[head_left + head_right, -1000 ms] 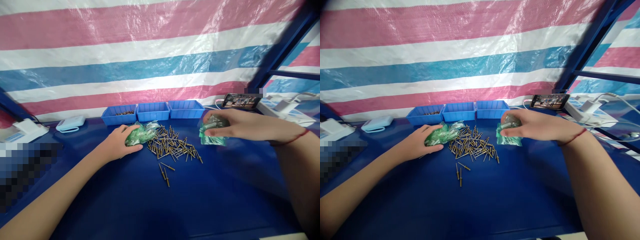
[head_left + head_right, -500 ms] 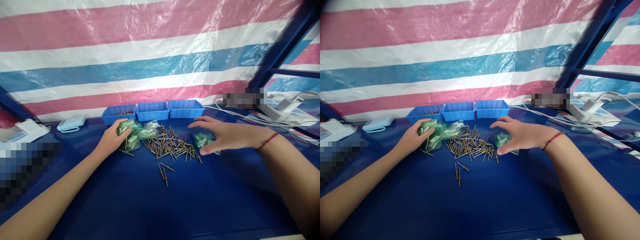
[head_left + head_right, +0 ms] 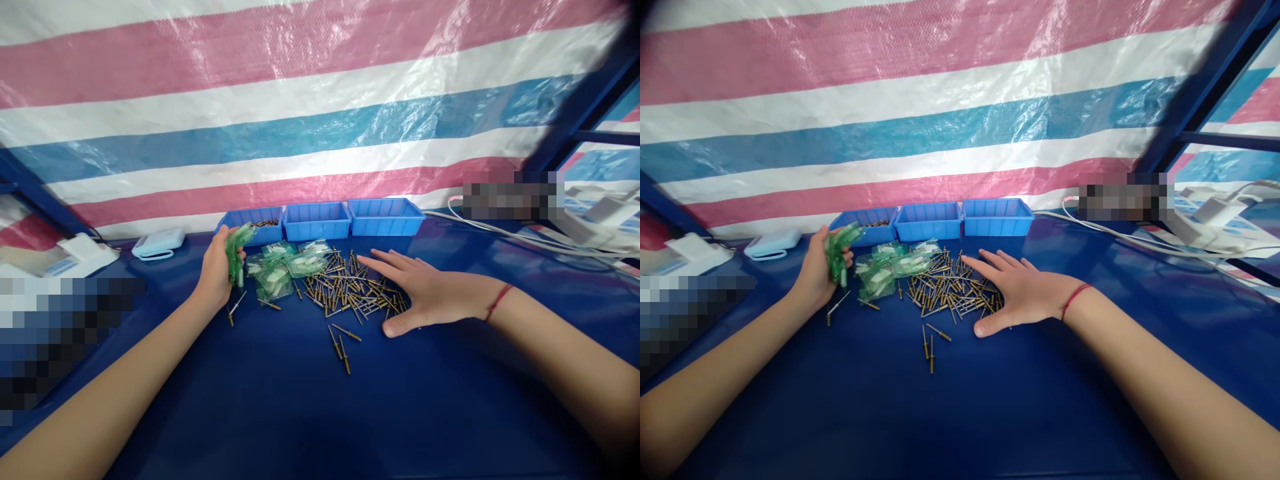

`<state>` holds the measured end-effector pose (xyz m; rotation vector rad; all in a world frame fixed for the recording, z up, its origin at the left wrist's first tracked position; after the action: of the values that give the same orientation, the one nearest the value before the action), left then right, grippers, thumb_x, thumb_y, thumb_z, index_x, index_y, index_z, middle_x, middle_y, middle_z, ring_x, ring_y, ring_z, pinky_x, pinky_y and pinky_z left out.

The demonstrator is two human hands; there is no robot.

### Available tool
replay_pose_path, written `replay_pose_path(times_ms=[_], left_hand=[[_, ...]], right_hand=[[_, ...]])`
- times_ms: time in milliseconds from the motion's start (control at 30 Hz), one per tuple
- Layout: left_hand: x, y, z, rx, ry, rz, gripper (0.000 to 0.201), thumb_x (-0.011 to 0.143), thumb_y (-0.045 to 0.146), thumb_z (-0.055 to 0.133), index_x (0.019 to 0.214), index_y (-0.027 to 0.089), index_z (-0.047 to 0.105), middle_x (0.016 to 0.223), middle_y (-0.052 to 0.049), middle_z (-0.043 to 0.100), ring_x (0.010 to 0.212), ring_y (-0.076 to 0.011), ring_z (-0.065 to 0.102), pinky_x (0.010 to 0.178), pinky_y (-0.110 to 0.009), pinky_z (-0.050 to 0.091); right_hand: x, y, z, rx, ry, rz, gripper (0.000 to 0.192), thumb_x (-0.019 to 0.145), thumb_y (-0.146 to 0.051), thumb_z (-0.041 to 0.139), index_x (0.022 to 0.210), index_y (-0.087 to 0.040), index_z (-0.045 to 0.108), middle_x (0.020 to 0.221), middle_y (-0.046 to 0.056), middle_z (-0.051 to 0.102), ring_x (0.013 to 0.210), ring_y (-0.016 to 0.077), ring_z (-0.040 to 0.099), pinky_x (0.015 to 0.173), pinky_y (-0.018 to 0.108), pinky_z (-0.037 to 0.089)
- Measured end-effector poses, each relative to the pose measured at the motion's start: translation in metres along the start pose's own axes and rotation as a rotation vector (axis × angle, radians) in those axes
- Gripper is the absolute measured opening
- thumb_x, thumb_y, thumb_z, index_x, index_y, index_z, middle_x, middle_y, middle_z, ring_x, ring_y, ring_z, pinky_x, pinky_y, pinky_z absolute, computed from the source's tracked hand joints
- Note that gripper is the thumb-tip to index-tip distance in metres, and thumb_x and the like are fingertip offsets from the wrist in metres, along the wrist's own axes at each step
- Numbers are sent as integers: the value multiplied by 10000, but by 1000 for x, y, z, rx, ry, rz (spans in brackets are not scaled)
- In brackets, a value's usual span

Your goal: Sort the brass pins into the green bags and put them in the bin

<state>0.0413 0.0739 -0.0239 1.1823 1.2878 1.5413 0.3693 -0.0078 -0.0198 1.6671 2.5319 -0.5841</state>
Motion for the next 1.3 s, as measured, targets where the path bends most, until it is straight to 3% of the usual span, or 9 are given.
replay_pose_path(times_ms=[200,367,500,600,733,867,1033,1200,1300], left_hand=[[-2,2,0,-86,-21,-16,384,779,520,498,906,180,625,643,12,532,563,-134,519,507,-229,426],[-7,5,5,34,-111,62,262,727,338,536,931,200,626,758,10,575,655,-158,552,576,-249,451],[-16,12,17,221,-246,150,429,696,250,542,1116,231,631,954,-12,612,896,-222,585,801,-326,475],[-30,21,32,508,-369,326,453,757,323,569,1201,240,591,1234,-47,564,1185,-282,485,1029,-400,358],[-45,21,45,812,-489,425,670,797,503,583,1377,250,362,1342,-102,508,1206,-310,501,1006,-447,384],[-39,13,35,844,-372,303,618,800,553,570,1309,246,399,1162,-123,600,995,-310,624,847,-448,469],[-27,10,27,632,-276,326,513,836,492,555,1265,223,479,1169,-114,592,1099,-286,567,913,-433,441],[-24,14,24,508,-170,383,443,900,457,465,1258,197,489,1195,-106,581,1143,-241,537,995,-399,389],[-29,19,23,463,-126,397,403,920,458,436,1230,212,516,1183,-92,595,1149,-235,529,985,-388,389]], right_hand=[[11,-9,5,-14,96,-115,1119,612,-746,642,1504,-368,80,1590,62,81,1418,415,1,1107,661,84],[15,-36,4,-31,280,-282,894,762,-677,564,1498,-298,226,1539,111,287,1403,379,236,1109,608,213],[16,-57,4,-15,446,-354,612,891,-549,473,1407,-223,429,1399,136,499,1281,313,464,1047,508,381],[17,-62,6,-54,472,-337,722,820,-638,520,1380,-187,463,1414,170,470,1272,353,458,1029,537,381],[16,-68,3,-49,477,-335,545,869,-558,505,1263,-187,563,1311,149,554,1188,318,519,975,493,427],[13,-75,1,-21,482,-370,283,922,-364,484,1108,-201,621,1150,109,631,1054,269,578,890,434,462],[13,-76,0,-5,514,-414,229,947,-231,425,988,-199,648,1033,75,682,985,233,604,861,399,438],[5,-79,-9,12,640,-434,209,935,-255,485,1047,-191,648,1029,75,688,1021,227,576,912,404,386],[-10,-100,-8,3,605,-555,275,872,-392,582,1018,-174,663,925,74,672,892,213,571,796,357,400]])
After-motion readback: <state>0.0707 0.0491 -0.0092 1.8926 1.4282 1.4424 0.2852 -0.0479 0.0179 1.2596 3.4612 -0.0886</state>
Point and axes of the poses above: each hand's wrist, its own x-axis towards the middle knuckle, its own z-axis out of the palm, y = z × x, the point moved 6 cm from there along x, towards the middle knuckle
